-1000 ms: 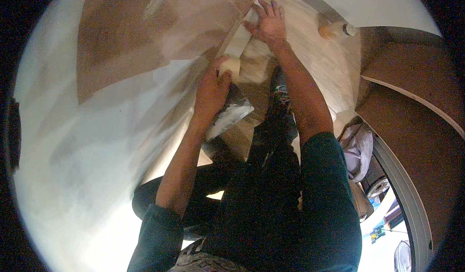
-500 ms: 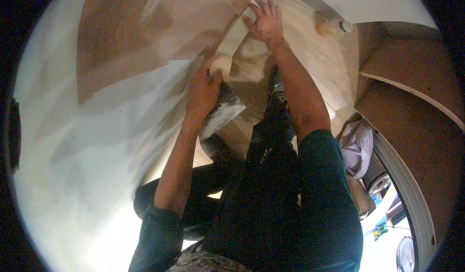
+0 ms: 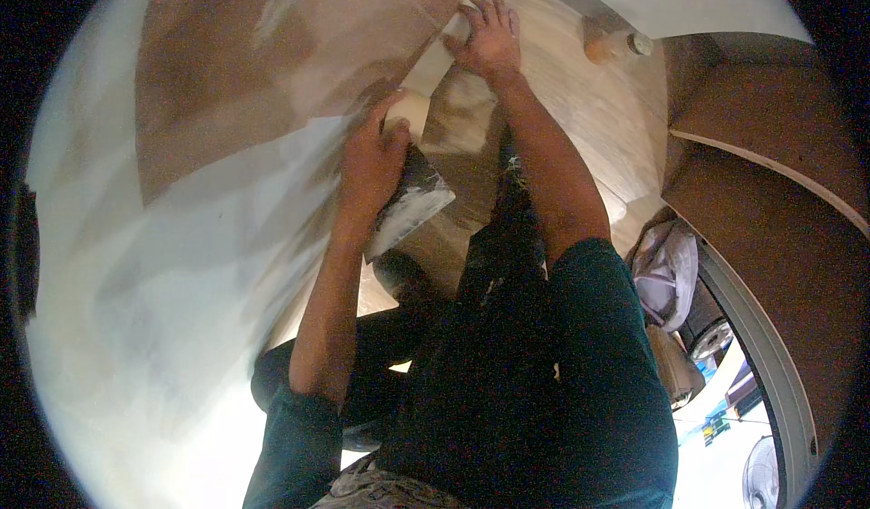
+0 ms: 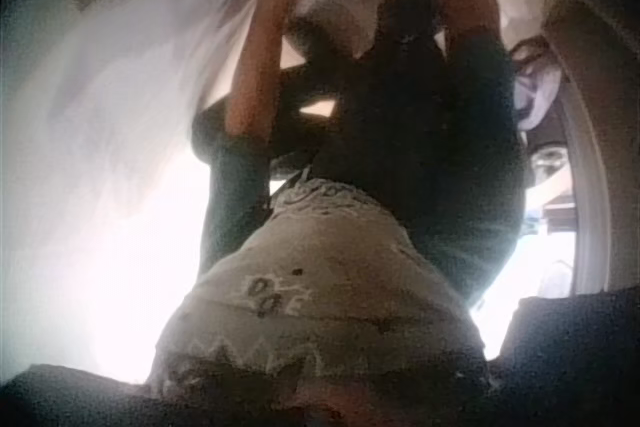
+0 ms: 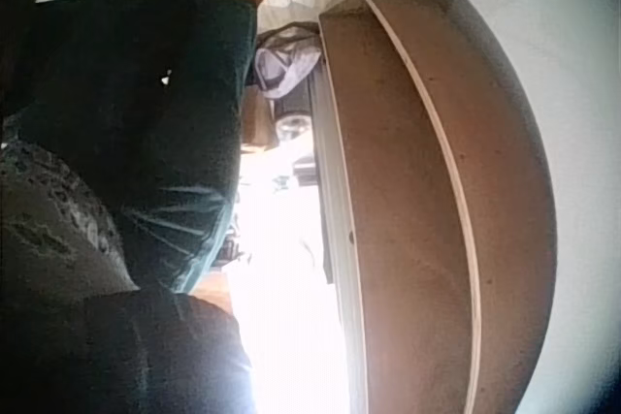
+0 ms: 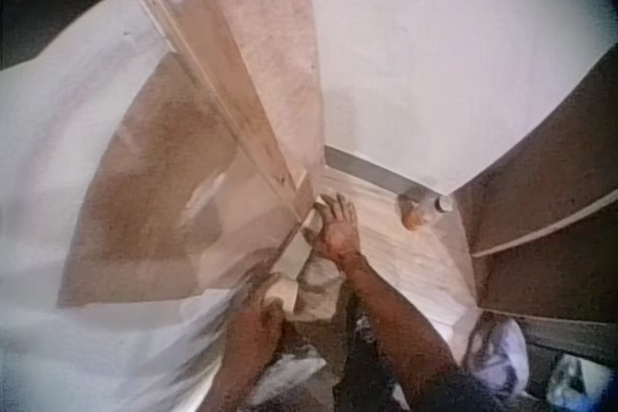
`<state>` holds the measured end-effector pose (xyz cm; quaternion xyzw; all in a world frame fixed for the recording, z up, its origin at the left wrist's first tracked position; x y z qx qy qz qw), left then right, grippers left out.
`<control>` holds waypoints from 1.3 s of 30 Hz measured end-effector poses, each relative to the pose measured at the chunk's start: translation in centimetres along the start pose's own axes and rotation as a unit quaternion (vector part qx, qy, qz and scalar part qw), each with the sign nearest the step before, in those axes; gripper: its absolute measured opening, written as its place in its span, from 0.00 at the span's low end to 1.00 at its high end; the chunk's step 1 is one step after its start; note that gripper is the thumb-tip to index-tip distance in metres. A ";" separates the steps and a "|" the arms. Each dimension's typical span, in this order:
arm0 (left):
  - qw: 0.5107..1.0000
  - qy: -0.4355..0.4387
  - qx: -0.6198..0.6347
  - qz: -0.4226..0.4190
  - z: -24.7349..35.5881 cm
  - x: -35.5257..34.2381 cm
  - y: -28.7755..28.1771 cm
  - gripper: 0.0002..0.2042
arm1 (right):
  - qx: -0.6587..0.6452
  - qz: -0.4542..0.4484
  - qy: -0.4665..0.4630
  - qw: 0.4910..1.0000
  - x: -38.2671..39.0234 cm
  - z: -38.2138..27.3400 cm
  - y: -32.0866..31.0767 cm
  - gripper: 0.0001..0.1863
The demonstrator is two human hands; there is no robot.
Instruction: The person kneels on a drop cloth and applies a white wall compound to a wall corner using a putty knife. They then apply masking tape along the corner edge, smoothing it with the putty knife. Finally, they dip the putty knife into a paint can and apply more compound to the wall.
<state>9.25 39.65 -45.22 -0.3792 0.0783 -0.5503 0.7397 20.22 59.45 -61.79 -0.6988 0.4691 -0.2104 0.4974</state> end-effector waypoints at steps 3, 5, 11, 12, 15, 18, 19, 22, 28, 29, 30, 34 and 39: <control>1.000 -0.016 0.003 -0.011 -1.0 0.0 0.3 0.20 | -0.009 0.002 0.002 1.000 0.2 -0.2 -0.3 0.38; 1.000 -0.002 0.009 0.000 -1.0 0.1 0.4 0.20 | -0.014 0.003 0.005 1.000 0.1 -0.1 -0.3 0.38; 1.000 0.018 0.019 0.012 -1.5 0.2 1.1 0.20 | -0.001 -0.001 0.007 1.000 0.1 -0.2 0.0 0.40; 1.000 0.016 0.022 0.015 -1.6 0.2 1.1 0.20 | 0.002 -0.005 0.012 1.000 0.1 -0.1 0.1 0.40; 1.000 0.005 0.016 0.007 -1.8 0.2 1.2 0.19 | 0.010 -0.014 0.025 1.000 0.1 0.0 0.2 0.40; 1.000 -0.006 0.006 0.001 -1.8 0.1 1.0 0.20 | 0.010 -0.016 0.028 0.999 0.1 -0.1 0.2 0.40; 1.000 -0.018 0.008 -0.008 -1.9 0.1 1.1 0.20 | 0.011 -0.019 0.029 0.999 0.1 -0.1 0.2 0.40; 0.999 -0.037 0.014 -0.022 -1.9 0.1 1.1 0.20 | 0.007 -0.012 0.021 1.000 0.1 -0.2 0.1 0.41; 1.000 -0.022 0.012 -0.001 -1.6 0.1 1.2 0.20 | 0.020 -0.001 0.012 1.000 0.1 -0.2 0.4 0.41; 1.000 -0.003 0.010 0.013 -1.9 0.1 1.5 0.20 | 0.025 -0.001 0.010 1.000 0.1 -0.3 0.4 0.40; 0.999 0.016 0.007 0.028 -2.0 0.1 1.6 0.20 | 0.049 0.001 -0.006 0.999 0.3 -0.6 0.4 0.40; 1.000 -0.003 -0.010 0.016 -2.5 0.3 2.3 0.20 | 0.139 -0.005 -0.051 0.989 1.3 -1.7 0.1 0.36; 1.000 -0.026 0.005 -0.006 -3.2 0.2 2.9 0.20 | 0.168 -0.072 -0.176 0.967 3.1 -4.0 0.5 0.31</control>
Point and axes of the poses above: each hand's wrist, its own x-axis away from the middle knuckle, its own y-axis out of the palm, z = x × y, the point moved 9 cm from there along -x, towards the middle knuckle, and after that the axes turned 2 degrees about x, right-handed, at the moved point
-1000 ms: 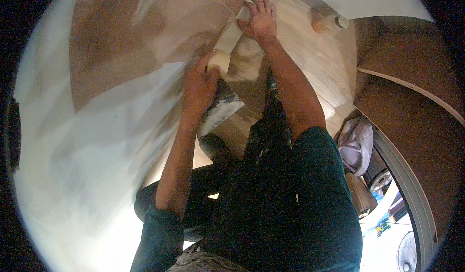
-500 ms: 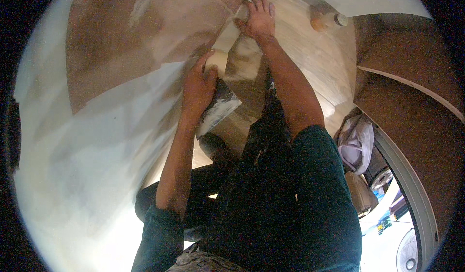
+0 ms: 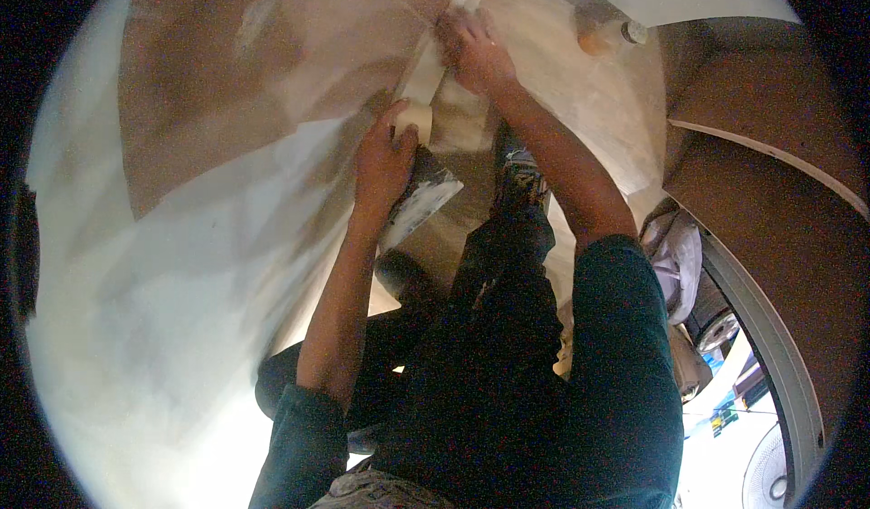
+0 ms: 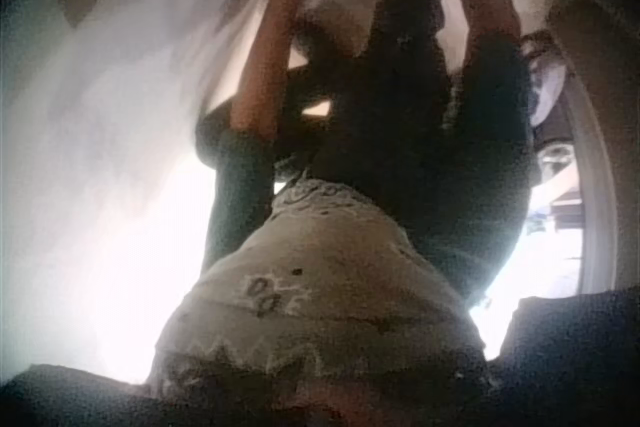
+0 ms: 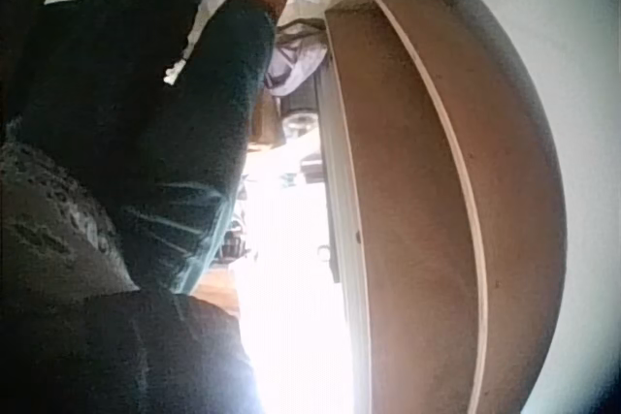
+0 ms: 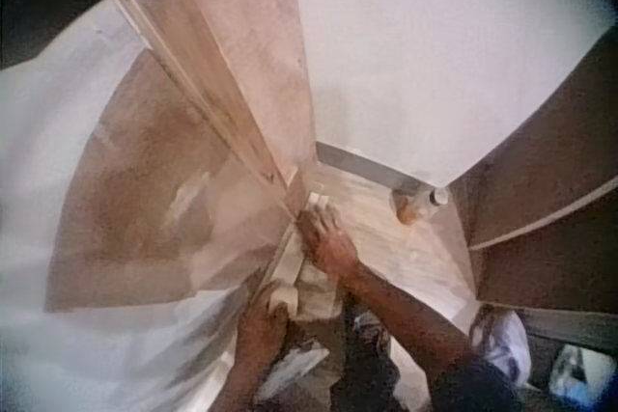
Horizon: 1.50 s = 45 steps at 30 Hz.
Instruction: The person kneels on a drop cloth and applies a white wall compound to a wall corner using a putty knife. They then apply masking tape along the corner edge, smoothing it with the putty knife. Finally, they dip the putty knife into a paint can and apply more compound to the wall.
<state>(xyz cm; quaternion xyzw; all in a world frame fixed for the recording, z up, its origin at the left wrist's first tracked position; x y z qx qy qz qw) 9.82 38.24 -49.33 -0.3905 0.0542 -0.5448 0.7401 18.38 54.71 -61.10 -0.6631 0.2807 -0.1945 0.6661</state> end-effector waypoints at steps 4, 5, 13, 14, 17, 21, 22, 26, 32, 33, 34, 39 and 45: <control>1.000 -0.004 -0.005 -0.002 0.2 -0.1 0.0 0.20 | -0.107 -0.026 -0.107 0.988 1.2 0.1 0.1 0.32; 1.000 0.001 -0.005 0.002 0.4 -0.1 -0.1 0.20 | -0.136 -0.027 -0.122 0.983 1.2 0.7 -0.3 0.32; 1.000 0.025 -0.013 0.012 0.8 0.2 0.1 0.20 | -0.102 -0.009 -0.101 0.990 -0.2 4.4 0.3 0.28; 1.000 0.014 -0.017 0.004 1.1 0.5 -0.1 0.20 | -0.094 -0.019 -0.070 0.993 -0.6 5.1 0.5 0.26; 0.999 0.036 0.000 0.023 2.2 0.9 -0.7 0.20 | -0.142 0.093 0.084 0.982 -1.6 7.7 -2.3 0.23; 0.998 0.045 0.048 0.014 4.6 0.6 -1.0 0.20 | -0.083 0.057 0.010 0.995 -1.3 6.3 1.9 0.22; 0.998 0.034 0.051 0.007 4.8 0.7 -1.2 0.20 | -0.085 0.053 0.024 0.995 -0.8 5.6 1.6 0.22; 0.998 0.012 0.056 -0.015 5.9 0.9 -1.5 0.20 | -0.141 0.049 0.085 0.985 -1.2 4.4 0.6 0.25; 0.996 0.011 0.081 -0.021 7.3 1.3 -2.0 0.19 | -0.168 0.040 0.143 0.975 -0.9 4.6 0.7 0.34; 0.996 0.008 0.088 -0.024 7.3 1.3 -2.0 0.19 | -0.167 0.043 0.146 0.974 -1.0 4.8 0.9 0.34; 0.996 0.018 0.084 -0.011 7.1 1.4 -2.3 0.19 | -0.166 0.045 0.148 0.974 -1.0 4.7 0.8 0.35; 0.999 0.022 0.049 0.009 6.3 1.1 -3.0 0.20 | -0.185 0.062 0.160 0.968 -1.5 4.8 0.0 0.36; 0.999 0.043 0.027 0.015 5.1 1.0 -2.3 0.20 | -0.198 0.088 0.164 0.962 -1.4 4.5 -0.3 0.38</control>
Point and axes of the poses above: each hand's wrist, its own x-axis away from the middle knuckle, its own y-axis out of the palm, z = x × y, the point moved 9 cm from there along -x, towards the middle knuckle, and after that the axes turned 2 degrees about x, right-handed, at the moved point
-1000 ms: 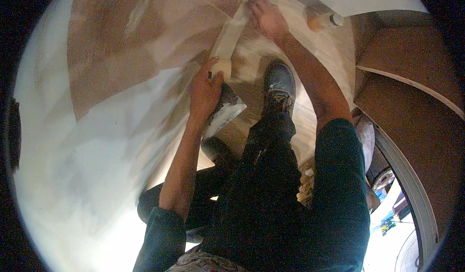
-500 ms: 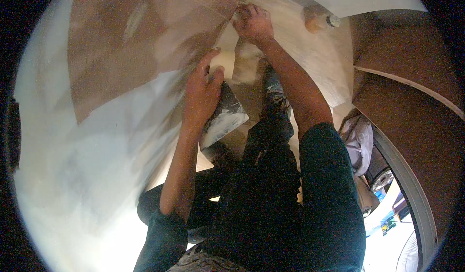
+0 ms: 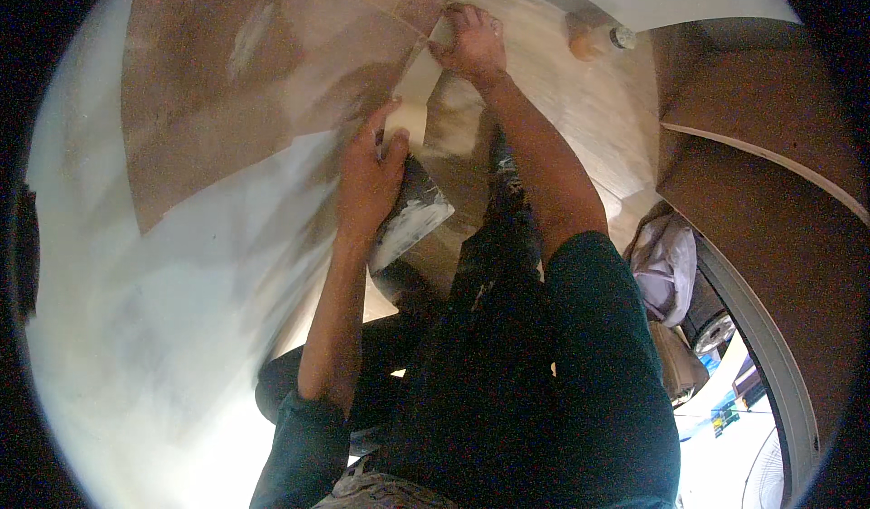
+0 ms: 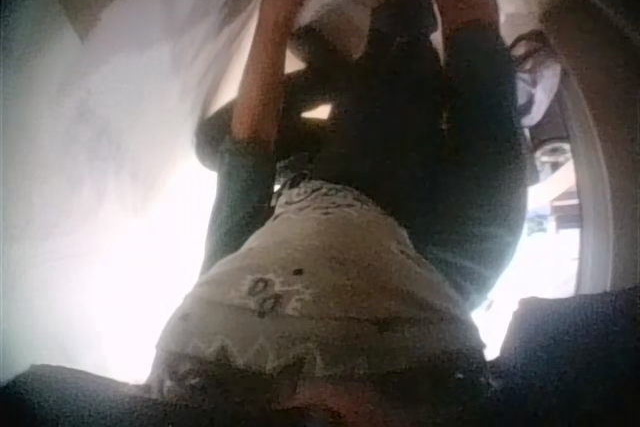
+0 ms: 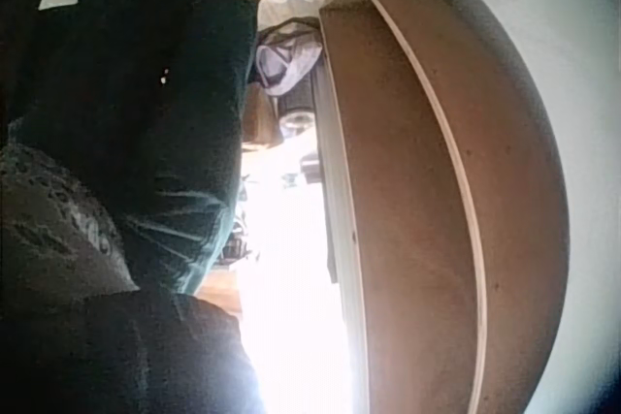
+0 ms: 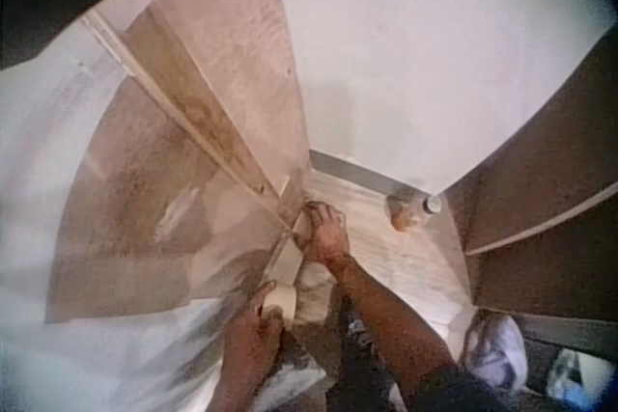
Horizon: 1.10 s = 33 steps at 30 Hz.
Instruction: The person kneels on a drop cloth and applies a white wall compound to a wall corner using a putty knife. They then apply masking tape along the corner edge, smoothing it with the putty knife. Finally, they dip the putty knife into a paint can and apply more compound to the wall.
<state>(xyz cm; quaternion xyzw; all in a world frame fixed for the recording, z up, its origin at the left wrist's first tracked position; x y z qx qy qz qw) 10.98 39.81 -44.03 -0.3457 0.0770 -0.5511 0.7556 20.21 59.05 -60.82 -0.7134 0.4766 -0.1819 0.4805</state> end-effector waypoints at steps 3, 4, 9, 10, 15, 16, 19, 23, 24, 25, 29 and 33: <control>1.000 -0.005 0.002 -0.001 -0.8 0.0 0.2 0.20 | 0.015 -0.010 0.011 1.000 -0.1 -0.3 -0.2 0.38; 1.000 -0.005 0.007 -0.001 -1.0 0.0 0.3 0.20 | 0.022 -0.014 0.015 1.000 0.0 -0.3 -0.2 0.38; 0.999 -0.042 -0.015 -0.020 -1.4 0.0 0.4 0.19 | 0.031 -0.013 0.019 0.999 0.1 -0.1 0.2 0.39; 0.999 -0.037 -0.013 -0.019 -1.5 0.0 0.3 0.19 | 0.027 -0.010 0.015 0.999 0.1 -0.2 0.2 0.40; 1.000 -0.003 -0.013 -0.009 -1.4 -0.4 0.2 0.19 | 0.046 -0.034 0.027 0.998 -0.4 -0.4 0.4 0.40; 1.000 -0.004 -0.007 -0.011 -1.5 -0.4 0.3 0.19 | 0.051 -0.040 0.028 0.997 -0.3 -0.2 0.6 0.40; 1.000 -0.001 0.000 -0.012 -1.4 -0.3 0.6 0.19 | 0.060 -0.014 0.022 0.998 -0.3 -0.1 0.6 0.40; 1.000 -0.008 -0.004 -0.011 -1.2 -0.1 0.6 0.19 | 0.057 -0.011 0.025 0.998 -0.2 -0.2 0.7 0.40; 1.000 -0.015 -0.001 -0.011 -1.3 0.0 0.6 0.19 | 0.056 -0.012 0.024 0.998 -0.2 -0.2 0.8 0.41; 1.000 -0.015 -0.004 -0.011 -1.2 0.0 0.5 0.19 | 0.056 -0.014 0.024 0.998 -0.2 -0.3 0.8 0.41; 1.000 -0.020 -0.008 -0.013 -1.2 0.0 0.3 0.19 | 0.054 -0.021 0.029 0.998 -0.2 -0.5 0.8 0.42; 1.000 0.007 0.000 0.005 -1.1 0.1 0.4 0.20 | 0.066 -0.028 0.029 0.997 0.0 -0.3 1.0 0.43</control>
Point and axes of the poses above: each hand's wrist, its own x-axis away from the middle knuckle, its own y-axis out of the palm, z = x × y, the point moved 9 cm from there along -x, towards the middle knuckle, and after that the axes turned 2 degrees about x, right-handed, at the moved point
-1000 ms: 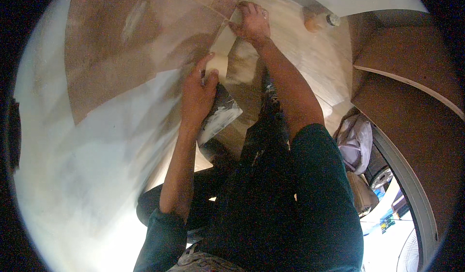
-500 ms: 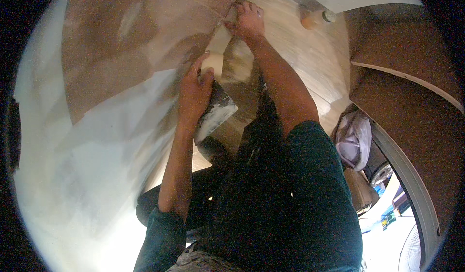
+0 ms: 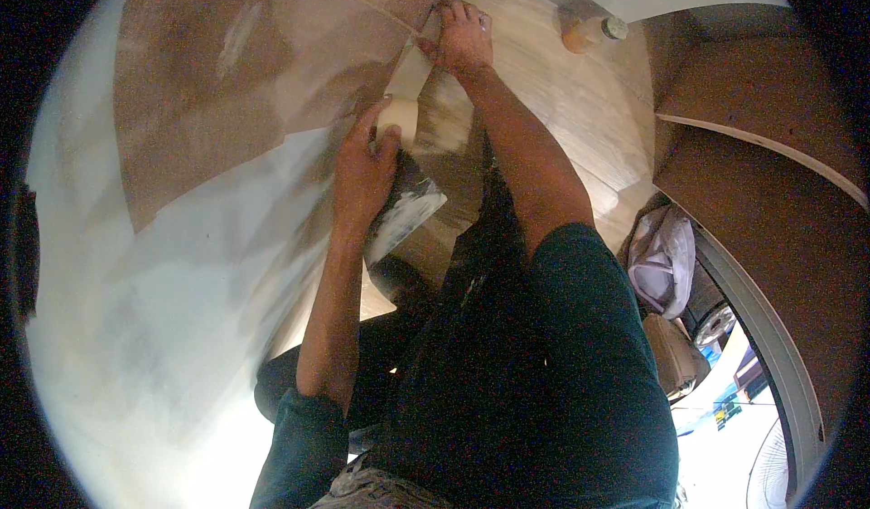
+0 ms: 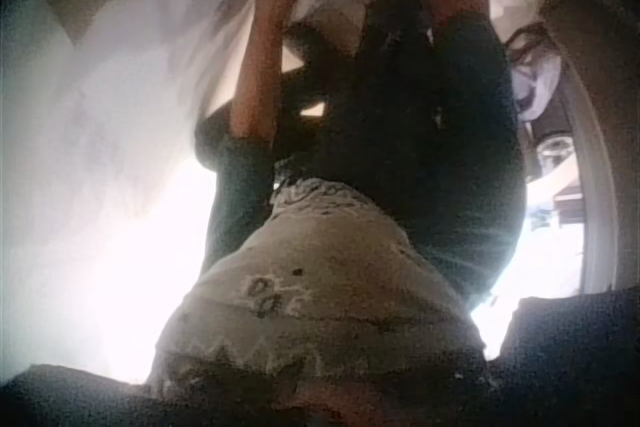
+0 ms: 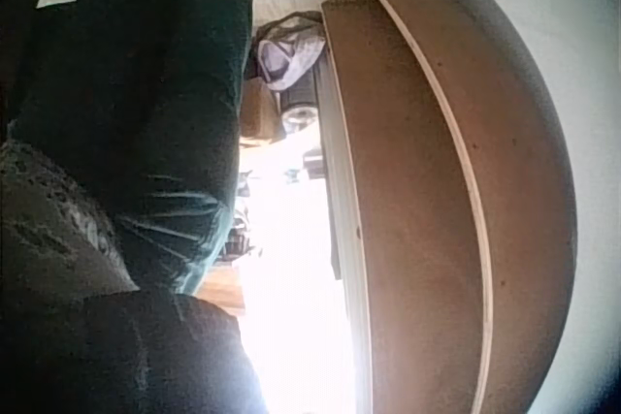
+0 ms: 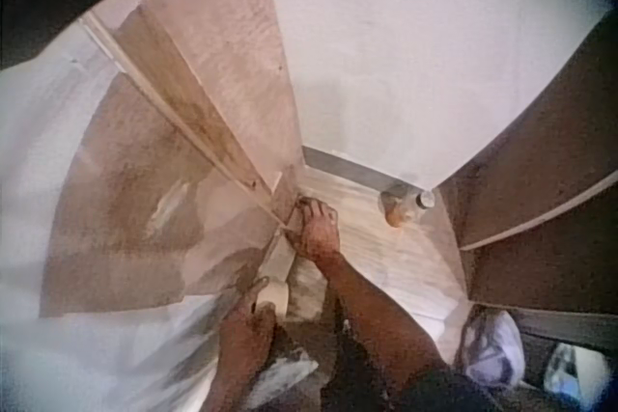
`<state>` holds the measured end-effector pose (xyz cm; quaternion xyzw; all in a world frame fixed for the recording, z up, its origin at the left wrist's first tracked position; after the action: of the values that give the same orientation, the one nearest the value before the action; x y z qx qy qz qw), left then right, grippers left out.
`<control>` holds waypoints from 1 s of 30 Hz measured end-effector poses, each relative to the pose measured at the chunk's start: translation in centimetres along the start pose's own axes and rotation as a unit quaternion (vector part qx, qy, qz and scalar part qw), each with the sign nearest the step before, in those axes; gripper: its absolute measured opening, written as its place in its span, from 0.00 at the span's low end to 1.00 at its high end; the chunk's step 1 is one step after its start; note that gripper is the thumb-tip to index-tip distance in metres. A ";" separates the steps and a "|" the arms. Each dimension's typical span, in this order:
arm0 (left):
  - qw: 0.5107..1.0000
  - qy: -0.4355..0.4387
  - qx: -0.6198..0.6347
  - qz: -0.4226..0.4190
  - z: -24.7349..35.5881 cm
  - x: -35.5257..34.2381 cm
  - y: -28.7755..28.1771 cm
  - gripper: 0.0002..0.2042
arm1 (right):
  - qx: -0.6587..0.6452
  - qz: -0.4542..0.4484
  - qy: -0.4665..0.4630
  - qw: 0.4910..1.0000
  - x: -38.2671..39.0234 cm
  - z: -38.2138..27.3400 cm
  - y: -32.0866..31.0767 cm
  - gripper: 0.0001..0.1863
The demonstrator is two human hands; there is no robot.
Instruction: The person kneels on a drop cloth and applies a white wall compound to a wall corner using a putty knife. They then apply masking tape along the corner edge, smoothing it with the putty knife. Finally, they dip the putty knife into a paint can and apply more compound to the wall.
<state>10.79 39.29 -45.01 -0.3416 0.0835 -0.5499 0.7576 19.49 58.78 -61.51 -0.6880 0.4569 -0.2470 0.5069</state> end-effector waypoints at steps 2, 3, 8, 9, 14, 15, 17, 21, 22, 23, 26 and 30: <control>1.000 -0.016 -0.015 -0.009 -0.6 -0.1 0.5 0.20 | 0.007 -0.008 -0.002 1.000 -0.2 -0.1 -0.2 0.42; 0.999 -0.024 -0.022 -0.013 -1.0 -0.2 0.9 0.20 | 0.013 -0.014 -0.004 1.000 -0.2 0.0 -0.4 0.41; 1.000 -0.028 -0.015 0.003 -2.1 0.3 2.4 0.20 | 0.073 -0.096 -0.094 0.988 1.1 -0.7 -0.6 0.36; 1.000 -0.026 -0.009 0.003 -1.9 0.2 2.7 0.20 | 0.104 -0.088 -0.155 0.978 2.8 -0.5 0.0 0.35; 1.000 -0.014 0.012 0.004 -2.5 0.3 3.0 0.19 | 0.051 -0.099 -0.343 0.933 6.9 -3.0 -0.1 0.35; 1.000 -0.017 0.005 0.002 -2.6 0.3 3.0 0.19 | 0.063 -0.095 -0.342 0.933 6.1 -2.9 -0.6 0.35; 1.000 -0.022 -0.001 -0.002 -2.7 0.3 2.9 0.20 | 0.060 -0.119 -0.333 0.934 5.0 -2.3 -0.8 0.35; 1.000 -0.021 -0.009 0.003 -2.8 0.7 2.7 0.20 | 0.096 -0.146 -0.330 0.928 4.0 0.9 -0.9 0.34; 1.000 -0.021 -0.010 0.004 -2.8 0.6 2.6 0.20 | 0.129 -0.130 -0.334 0.925 3.7 1.0 -1.2 0.34; 1.000 -0.020 -0.011 0.005 -2.9 0.5 2.6 0.20 | 0.139 -0.140 -0.313 0.929 3.5 0.9 -0.8 0.33; 1.000 -0.003 -0.005 0.006 -3.4 0.3 3.0 0.20 | 0.151 -0.148 -0.300 0.930 4.4 0.0 0.7 0.32; 1.000 -0.017 0.016 0.010 -3.6 0.6 2.6 0.20 | 0.089 -0.127 -0.314 0.937 4.5 0.3 0.7 0.30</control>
<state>11.24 37.61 -49.11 -0.3380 0.0659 -0.5376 0.7697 21.54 54.91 -62.78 -0.7353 0.1589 -0.1201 0.6478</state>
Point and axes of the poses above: each hand's wrist, its own x-axis away from the middle knuckle, its own y-axis out of the palm, z = x × y, the point moved 9 cm from there along -x, towards the middle knuckle, and after that the axes turned 2 degrees about x, right-handed, at the moved point
